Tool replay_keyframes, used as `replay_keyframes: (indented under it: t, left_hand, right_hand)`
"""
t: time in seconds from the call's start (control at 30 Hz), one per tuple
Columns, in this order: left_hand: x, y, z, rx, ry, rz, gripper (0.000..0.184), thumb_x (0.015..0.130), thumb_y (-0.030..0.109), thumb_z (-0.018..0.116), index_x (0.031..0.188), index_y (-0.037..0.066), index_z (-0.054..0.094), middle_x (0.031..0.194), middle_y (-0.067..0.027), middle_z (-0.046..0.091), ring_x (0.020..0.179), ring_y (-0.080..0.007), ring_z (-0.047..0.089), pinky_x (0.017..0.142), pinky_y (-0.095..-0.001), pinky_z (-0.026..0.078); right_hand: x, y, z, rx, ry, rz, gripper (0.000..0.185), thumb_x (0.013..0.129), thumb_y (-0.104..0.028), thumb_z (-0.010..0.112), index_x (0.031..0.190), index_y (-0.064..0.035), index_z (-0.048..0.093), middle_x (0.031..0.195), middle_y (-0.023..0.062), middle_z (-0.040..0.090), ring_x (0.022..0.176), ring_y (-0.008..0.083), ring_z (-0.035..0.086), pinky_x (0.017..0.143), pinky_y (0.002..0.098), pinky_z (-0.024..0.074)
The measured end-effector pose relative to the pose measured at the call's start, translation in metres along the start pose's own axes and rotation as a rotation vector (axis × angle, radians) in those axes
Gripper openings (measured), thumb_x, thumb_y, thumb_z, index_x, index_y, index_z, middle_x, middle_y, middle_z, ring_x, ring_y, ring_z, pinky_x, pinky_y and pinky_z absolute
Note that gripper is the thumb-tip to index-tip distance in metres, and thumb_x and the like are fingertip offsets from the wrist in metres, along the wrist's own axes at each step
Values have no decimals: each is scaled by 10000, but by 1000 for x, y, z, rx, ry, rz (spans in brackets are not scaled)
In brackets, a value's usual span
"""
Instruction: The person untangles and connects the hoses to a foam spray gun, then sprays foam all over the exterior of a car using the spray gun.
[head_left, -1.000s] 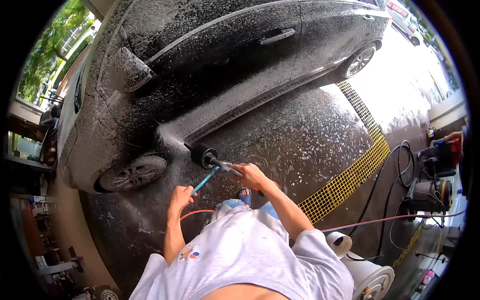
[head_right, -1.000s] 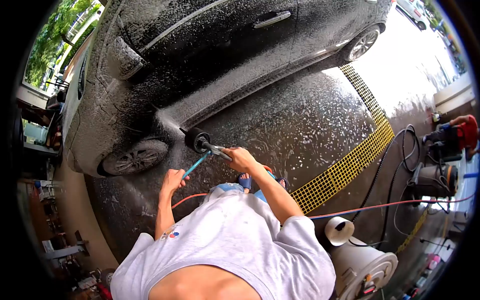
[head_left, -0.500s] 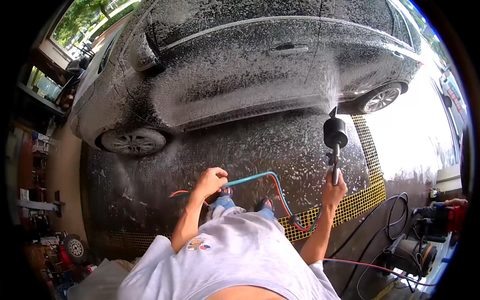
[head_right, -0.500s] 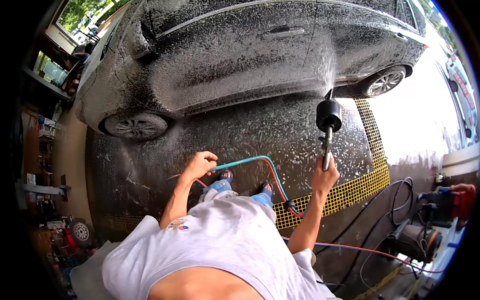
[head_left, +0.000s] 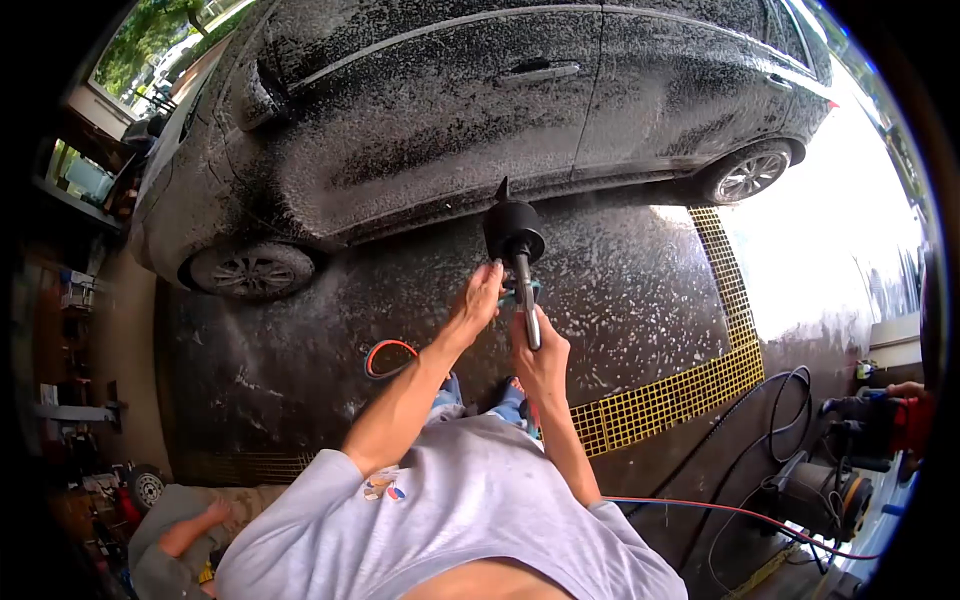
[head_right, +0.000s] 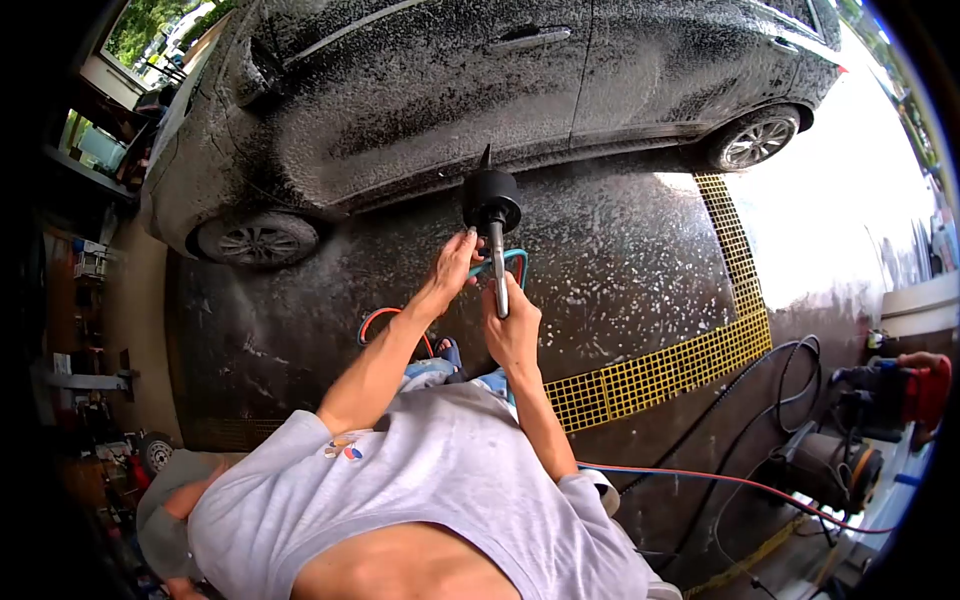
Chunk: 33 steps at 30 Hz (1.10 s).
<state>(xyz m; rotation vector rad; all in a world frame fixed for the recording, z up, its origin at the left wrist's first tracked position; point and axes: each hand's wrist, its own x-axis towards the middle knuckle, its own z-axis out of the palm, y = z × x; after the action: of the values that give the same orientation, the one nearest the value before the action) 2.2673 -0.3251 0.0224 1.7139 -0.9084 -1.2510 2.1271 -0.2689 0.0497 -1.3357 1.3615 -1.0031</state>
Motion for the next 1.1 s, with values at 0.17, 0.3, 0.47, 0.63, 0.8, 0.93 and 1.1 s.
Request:
replay_keyframes:
  t: [0.17,0.3,0.47,0.63,0.8,0.93,1.1]
  left_hand:
    - [17,38,14,-163,-101,227,539,1019,473,370,956,24,662,836,-128,669,738,-230,616,616,-386,458]
    - [25,40,19,17,-183,245,517,1023,482,377,975,39,639,810,-76,636,663,-203,540,616,-377,442]
    - [20,52,25,-212,-325,329,430,1031,443,410,1033,59,603,766,-21,562,656,-103,506,563,-272,415]
    - [5,45,26,-346,-474,434,289,994,175,560,1246,33,547,936,-17,628,793,-79,546,698,-271,471]
    - [14,38,39,-352,-561,480,332,997,190,565,1286,29,536,945,2,611,784,-64,523,673,-220,447]
    - [6,31,22,-285,-591,338,379,949,252,652,1249,35,573,1024,-28,632,862,-105,567,728,-264,477]
    - [-3,7,-41,234,-477,527,421,862,286,741,1176,29,633,1079,-97,652,998,-195,619,844,-318,497]
  right_hand:
    - [-2,-18,17,117,185,-106,227,945,-110,603,1155,-31,641,646,-19,540,570,31,483,501,234,424]
    - [-4,-19,39,59,387,-216,254,945,-118,611,1179,-20,624,673,17,582,570,46,548,498,250,455]
    - [1,-31,42,-140,583,-394,271,927,-108,614,1176,-2,630,707,72,634,601,100,611,550,284,492]
    - [-10,-31,38,-93,605,-229,296,900,-126,634,1174,-17,621,836,188,673,684,299,690,600,376,523]
    - [-12,-38,29,-157,653,-244,316,898,-136,639,1184,-6,616,814,211,659,683,324,682,603,382,522]
    - [-22,-59,6,-243,634,-375,292,900,-107,637,1177,-14,632,798,197,663,628,297,663,600,359,521]
    - [-42,-126,-61,-302,649,-340,286,897,-134,662,1142,12,655,671,137,616,546,173,593,544,315,484]
